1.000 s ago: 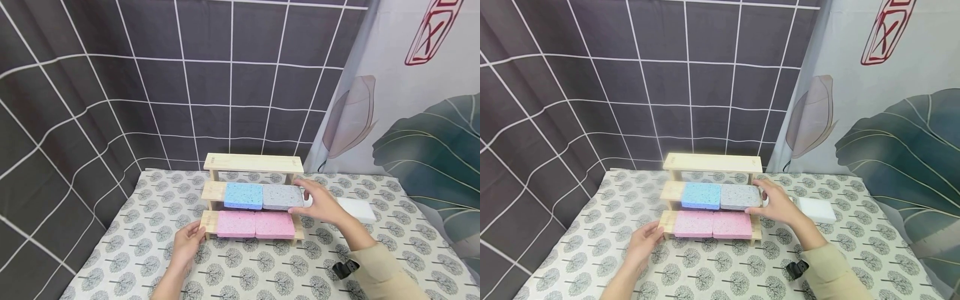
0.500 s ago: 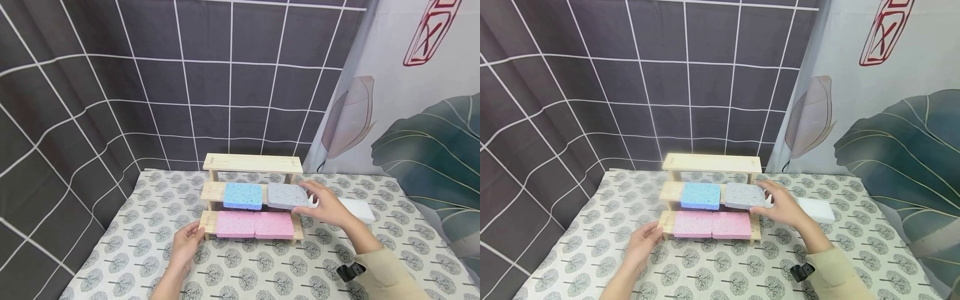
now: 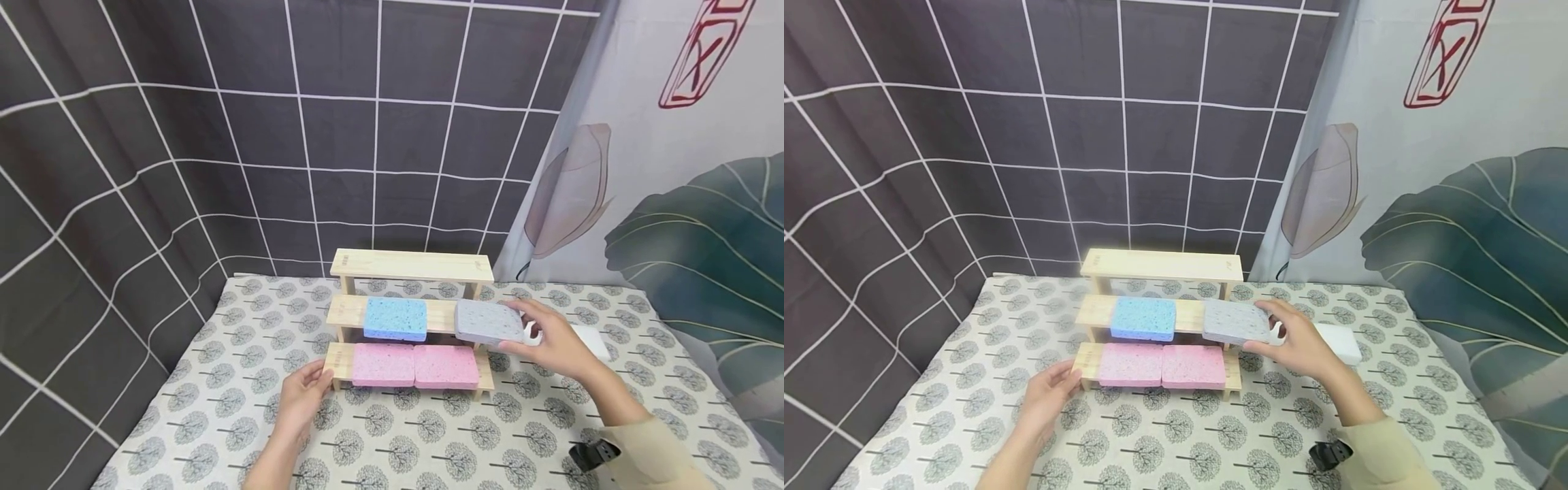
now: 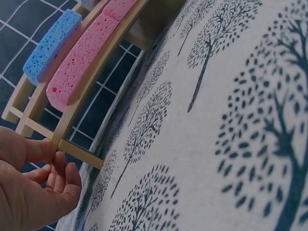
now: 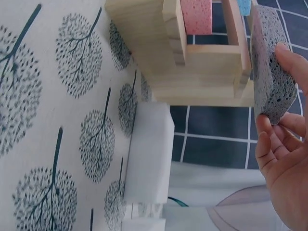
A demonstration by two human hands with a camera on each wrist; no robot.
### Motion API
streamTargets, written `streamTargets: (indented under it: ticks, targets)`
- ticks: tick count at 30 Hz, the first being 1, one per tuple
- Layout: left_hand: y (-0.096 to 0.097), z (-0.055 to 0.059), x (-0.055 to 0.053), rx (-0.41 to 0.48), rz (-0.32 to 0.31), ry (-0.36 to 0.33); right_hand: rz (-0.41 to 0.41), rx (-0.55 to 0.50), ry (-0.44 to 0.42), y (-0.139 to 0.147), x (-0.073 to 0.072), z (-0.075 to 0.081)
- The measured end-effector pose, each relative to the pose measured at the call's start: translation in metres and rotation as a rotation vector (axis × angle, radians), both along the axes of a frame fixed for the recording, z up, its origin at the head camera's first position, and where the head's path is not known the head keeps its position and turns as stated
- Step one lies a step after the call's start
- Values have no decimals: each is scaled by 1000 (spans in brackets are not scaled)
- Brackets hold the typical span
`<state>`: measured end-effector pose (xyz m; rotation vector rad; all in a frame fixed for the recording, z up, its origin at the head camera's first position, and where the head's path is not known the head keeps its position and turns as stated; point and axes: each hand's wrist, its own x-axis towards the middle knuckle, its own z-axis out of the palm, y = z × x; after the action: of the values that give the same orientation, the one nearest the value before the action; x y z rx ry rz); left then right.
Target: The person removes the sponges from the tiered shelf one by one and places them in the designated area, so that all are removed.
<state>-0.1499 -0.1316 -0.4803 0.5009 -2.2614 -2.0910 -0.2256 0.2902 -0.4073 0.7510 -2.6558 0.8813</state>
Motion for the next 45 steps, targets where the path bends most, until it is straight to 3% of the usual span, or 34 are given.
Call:
streamTargets:
  ticks: [12, 28, 35, 45]
  targets:
    - [0, 1, 1, 0, -8, -2, -36, -6, 50, 26, 14, 2]
    - [0, 0, 1, -31, -14, 0, -115, 23, 61, 63, 25, -16]
    - [-1, 2, 2, -16, -7, -1, -122, 54, -26, 68, 28, -28]
    - [0, 0, 1, -26, -11, 4, -55, 106, -136, 64, 30, -51]
